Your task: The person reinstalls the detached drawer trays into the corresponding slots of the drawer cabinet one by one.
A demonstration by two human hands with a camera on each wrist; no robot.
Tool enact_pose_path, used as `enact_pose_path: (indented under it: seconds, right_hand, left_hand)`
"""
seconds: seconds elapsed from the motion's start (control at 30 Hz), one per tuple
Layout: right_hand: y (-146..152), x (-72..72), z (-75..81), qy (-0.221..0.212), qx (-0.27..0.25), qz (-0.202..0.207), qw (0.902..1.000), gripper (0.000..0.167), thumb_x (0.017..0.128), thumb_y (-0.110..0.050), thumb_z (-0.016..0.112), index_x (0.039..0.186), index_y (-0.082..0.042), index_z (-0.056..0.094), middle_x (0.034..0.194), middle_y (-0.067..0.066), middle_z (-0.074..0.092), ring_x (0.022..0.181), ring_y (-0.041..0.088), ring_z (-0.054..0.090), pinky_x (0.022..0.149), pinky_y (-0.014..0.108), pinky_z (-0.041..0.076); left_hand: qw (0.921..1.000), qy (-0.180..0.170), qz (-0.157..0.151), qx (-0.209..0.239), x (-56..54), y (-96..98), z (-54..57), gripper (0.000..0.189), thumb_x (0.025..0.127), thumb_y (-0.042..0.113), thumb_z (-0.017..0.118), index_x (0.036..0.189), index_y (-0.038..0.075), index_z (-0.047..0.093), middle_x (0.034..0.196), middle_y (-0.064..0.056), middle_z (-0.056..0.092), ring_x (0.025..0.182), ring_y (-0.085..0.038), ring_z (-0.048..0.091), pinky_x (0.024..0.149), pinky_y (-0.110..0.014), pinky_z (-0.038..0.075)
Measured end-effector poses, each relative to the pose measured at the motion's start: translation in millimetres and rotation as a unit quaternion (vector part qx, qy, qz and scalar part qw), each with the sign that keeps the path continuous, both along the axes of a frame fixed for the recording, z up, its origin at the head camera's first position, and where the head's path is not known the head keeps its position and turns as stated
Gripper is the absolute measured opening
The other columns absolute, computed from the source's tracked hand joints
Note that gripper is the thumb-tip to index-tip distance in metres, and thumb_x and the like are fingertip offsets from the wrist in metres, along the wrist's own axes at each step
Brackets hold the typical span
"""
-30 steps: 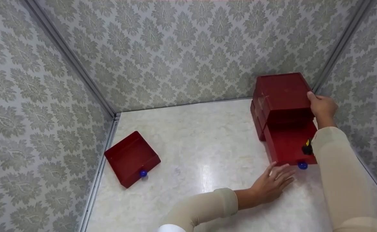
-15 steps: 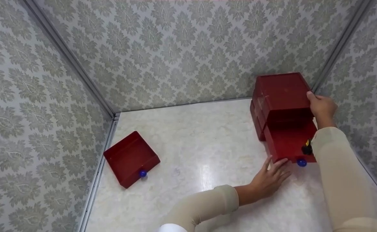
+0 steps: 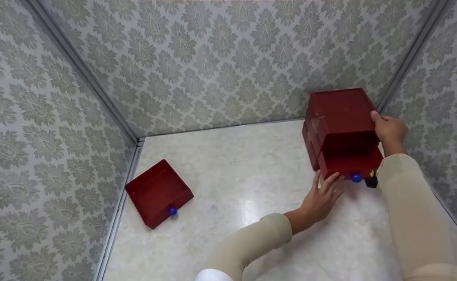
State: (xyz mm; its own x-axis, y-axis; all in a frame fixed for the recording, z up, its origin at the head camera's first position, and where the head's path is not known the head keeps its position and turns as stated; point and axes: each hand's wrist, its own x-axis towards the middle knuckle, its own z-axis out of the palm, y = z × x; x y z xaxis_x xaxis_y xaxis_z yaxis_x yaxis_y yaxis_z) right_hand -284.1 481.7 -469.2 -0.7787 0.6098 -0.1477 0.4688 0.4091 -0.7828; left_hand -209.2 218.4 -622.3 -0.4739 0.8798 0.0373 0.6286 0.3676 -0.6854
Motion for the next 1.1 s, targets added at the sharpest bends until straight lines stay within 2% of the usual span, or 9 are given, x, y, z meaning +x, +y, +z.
enact_pose_path:
  seconds: [0.17,0.43,0.73,0.87,1.1]
  right_hand:
    - [-2,0.7,-0.5,0.007,-0.005,-0.005,1.0000,0.083,0.097,-0.070,0.035,0.152,-0.008,0.048,0.159,0.026,0.038,0.137,0.041,0.043,0.110,0.050,0.040]
    - [0,-0.6,-3.0,-0.002,0.017,-0.007,0.9998,0.082,0.098,-0.068,0.035,0.148,-0.005,0.052,0.156,0.027,0.043,0.137,0.043,0.043,0.113,0.052,0.039]
    - [2,-2.9,-3.2,-0.008,0.005,-0.008,0.9999,0.081,0.098,-0.069,0.037,0.151,-0.008,0.047,0.163,0.024,0.033,0.147,0.043,0.035,0.121,0.051,0.032]
    - [1,-2.2,-2.6,-0.004,0.009,-0.007,0.9999,0.081,0.098,-0.068,0.037,0.150,-0.007,0.048,0.162,0.025,0.033,0.147,0.043,0.034,0.121,0.051,0.031]
    - [1,-0.2,0.5,0.009,0.006,-0.005,0.9999,0.080,0.098,-0.067,0.039,0.148,-0.006,0.051,0.162,0.024,0.034,0.148,0.043,0.032,0.122,0.051,0.030]
  left_hand:
    - [0.9995,-0.007,0.031,-0.003,-12.3,7.2,4.0,0.067,0.105,0.050,0.033,0.165,0.034,0.006,0.172,-0.012,-0.009,0.158,-0.043,-0.011,0.118,-0.076,0.007]
    - [0.9939,-0.036,0.104,-0.003,-35.1,12.5,9.1,0.062,0.109,0.045,0.030,0.165,0.035,0.005,0.173,-0.002,-0.012,0.159,-0.032,-0.015,0.119,-0.074,0.001]
    - [0.9840,-0.060,0.167,-0.018,-58.3,14.5,16.6,0.061,0.109,0.045,0.032,0.164,0.038,0.005,0.171,0.001,-0.020,0.157,-0.030,-0.023,0.118,-0.075,-0.003]
    - [0.9823,-0.067,0.175,-0.013,-62.1,15.1,16.5,0.061,0.109,0.044,0.032,0.164,0.038,0.006,0.171,0.004,-0.020,0.157,-0.027,-0.023,0.118,-0.075,-0.003]
    - [0.9836,-0.064,0.169,0.007,-63.3,16.0,13.4,0.059,0.110,0.043,0.030,0.164,0.039,0.007,0.172,0.004,-0.016,0.158,-0.026,-0.020,0.118,-0.074,-0.001]
